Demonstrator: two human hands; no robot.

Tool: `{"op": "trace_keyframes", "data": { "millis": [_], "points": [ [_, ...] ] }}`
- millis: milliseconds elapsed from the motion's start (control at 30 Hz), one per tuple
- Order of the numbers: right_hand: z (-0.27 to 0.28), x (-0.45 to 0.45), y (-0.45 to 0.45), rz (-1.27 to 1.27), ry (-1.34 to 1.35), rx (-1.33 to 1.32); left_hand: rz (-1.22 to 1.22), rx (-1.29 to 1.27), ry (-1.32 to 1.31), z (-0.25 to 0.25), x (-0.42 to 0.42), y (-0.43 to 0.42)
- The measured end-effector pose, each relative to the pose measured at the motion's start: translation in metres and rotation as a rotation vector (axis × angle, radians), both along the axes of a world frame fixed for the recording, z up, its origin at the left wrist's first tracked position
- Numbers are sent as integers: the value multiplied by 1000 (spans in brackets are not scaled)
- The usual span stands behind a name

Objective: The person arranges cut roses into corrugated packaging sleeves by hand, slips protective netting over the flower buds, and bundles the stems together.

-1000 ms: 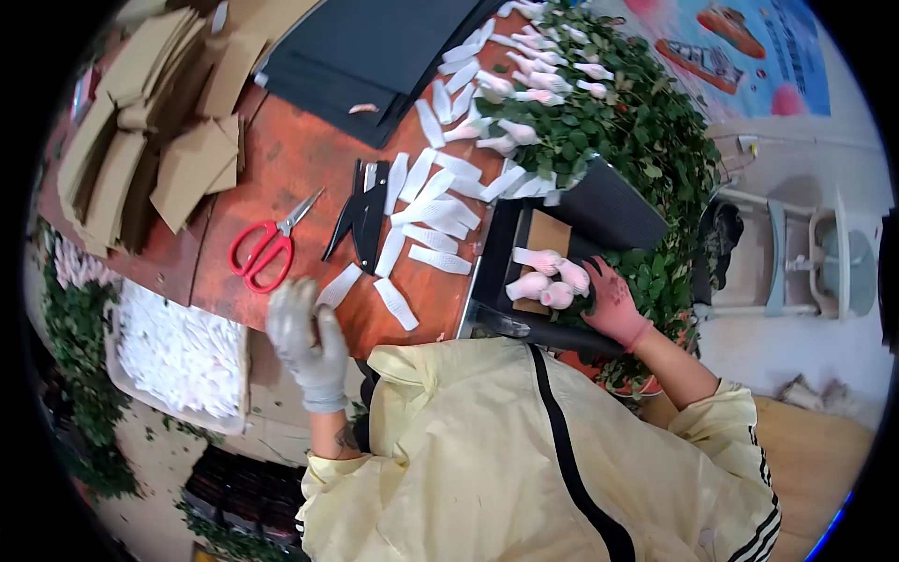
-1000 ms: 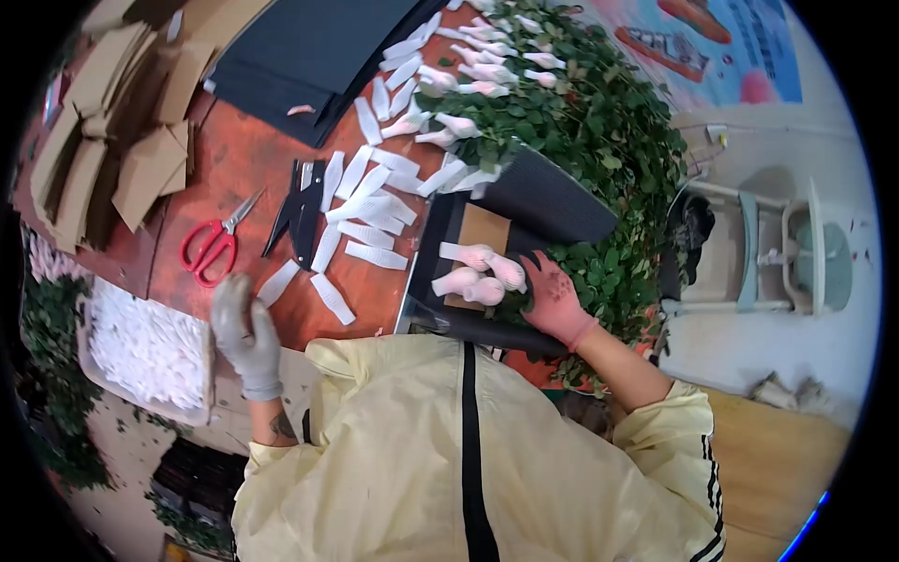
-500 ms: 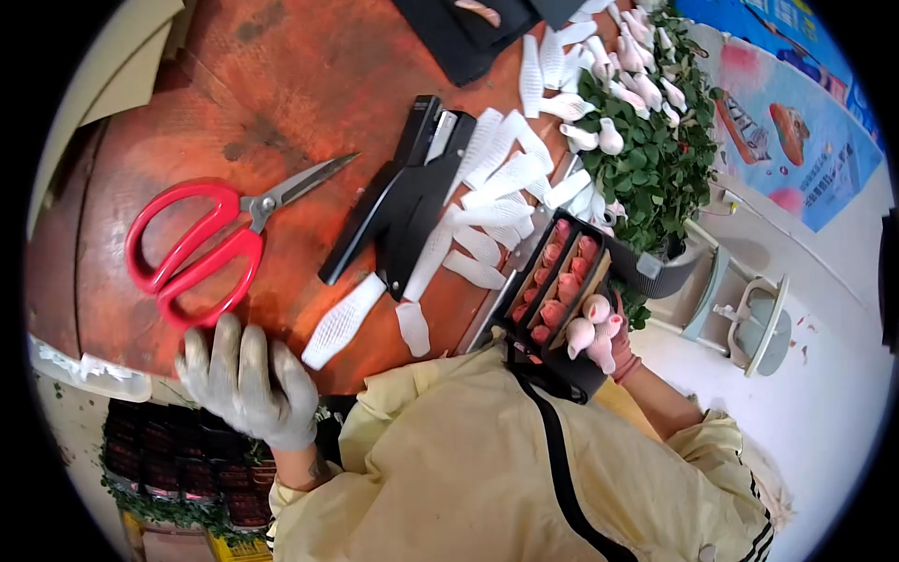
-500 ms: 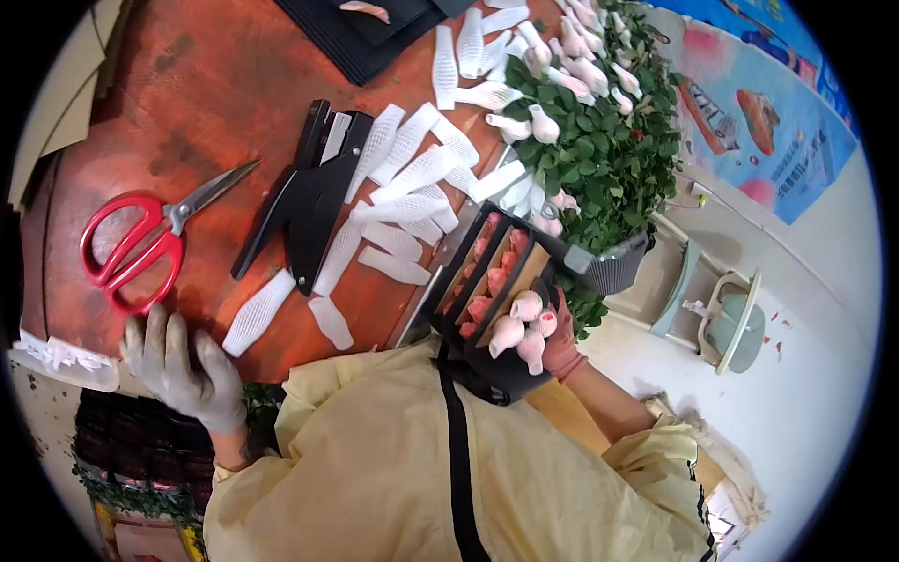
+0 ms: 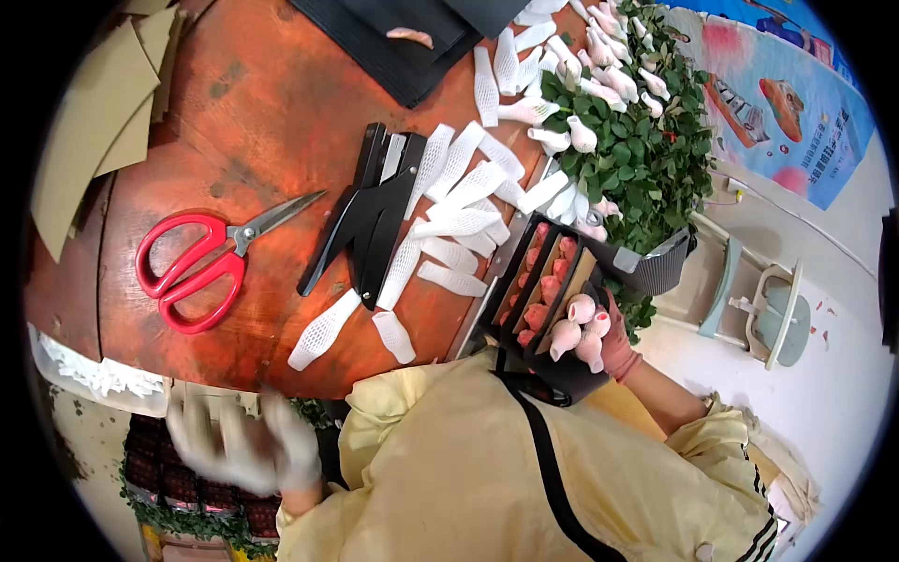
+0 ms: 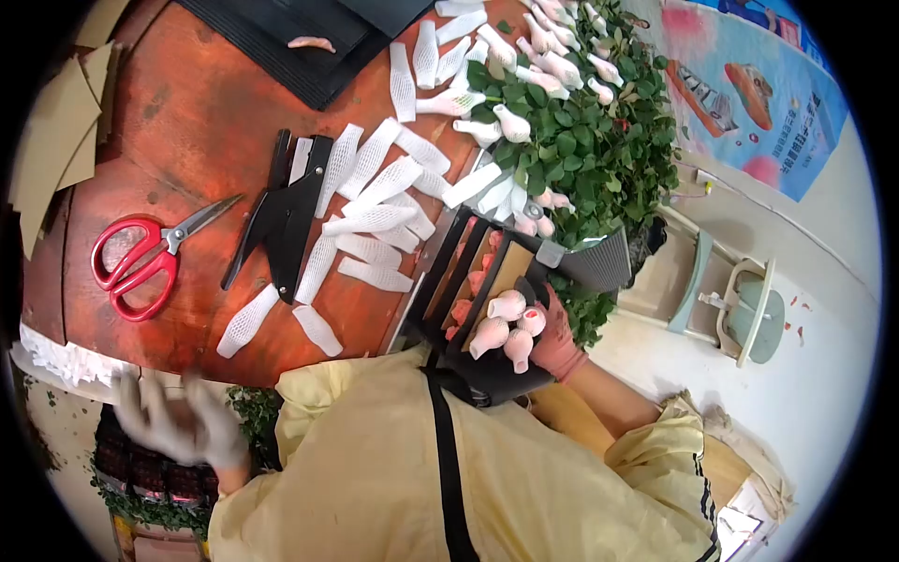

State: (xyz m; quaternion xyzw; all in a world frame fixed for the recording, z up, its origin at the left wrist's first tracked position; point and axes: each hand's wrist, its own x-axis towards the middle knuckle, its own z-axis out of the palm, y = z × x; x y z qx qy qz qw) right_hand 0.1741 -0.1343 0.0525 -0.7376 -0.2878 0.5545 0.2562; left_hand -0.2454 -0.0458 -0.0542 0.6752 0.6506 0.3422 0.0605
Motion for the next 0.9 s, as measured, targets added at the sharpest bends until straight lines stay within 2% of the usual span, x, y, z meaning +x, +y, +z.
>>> {"op": "trace_keyframes", "data": {
  "millis": [33,67,167,200,300,367,467,567,600,700,733,800,900],
  "points": [
    [4,-5,2,79,-38,23,-35,69,-73,19,2,4],
    [7,-8,5,132,-63,39,-150,70,-264,34,14,9],
    [14,-17,8,230,-98,78,-587,-260,-784,63,96,46],
    [16,-20,10,252,-105,87,-626,-370,-961,55,133,43],
    [14,-21,8,275,-97,84,-753,-591,-820,22,198,38],
    [3,5,-20,218,-50,24,-820,-501,-606,14,216,37],
    [-23,65,-77,85,54,-109,-840,-530,-600,7,228,31],
    [5,25,-33,317,-412,-433,-858,-567,-671,5,228,38],
    [12,4,-9,387,-444,-322,-826,-551,-643,3,231,34],
    [-4,32,-50,446,-548,-201,-847,-564,-717,-3,238,32],
    [-11,56,-83,121,-293,-248,-867,-579,-708,-3,239,32],
    [-7,55,-86,-212,-41,-293,-891,-607,-702,-2,239,33],
    [12,-2,-13,-104,-257,-248,-908,-633,-701,-1,239,35]
  ]
}}
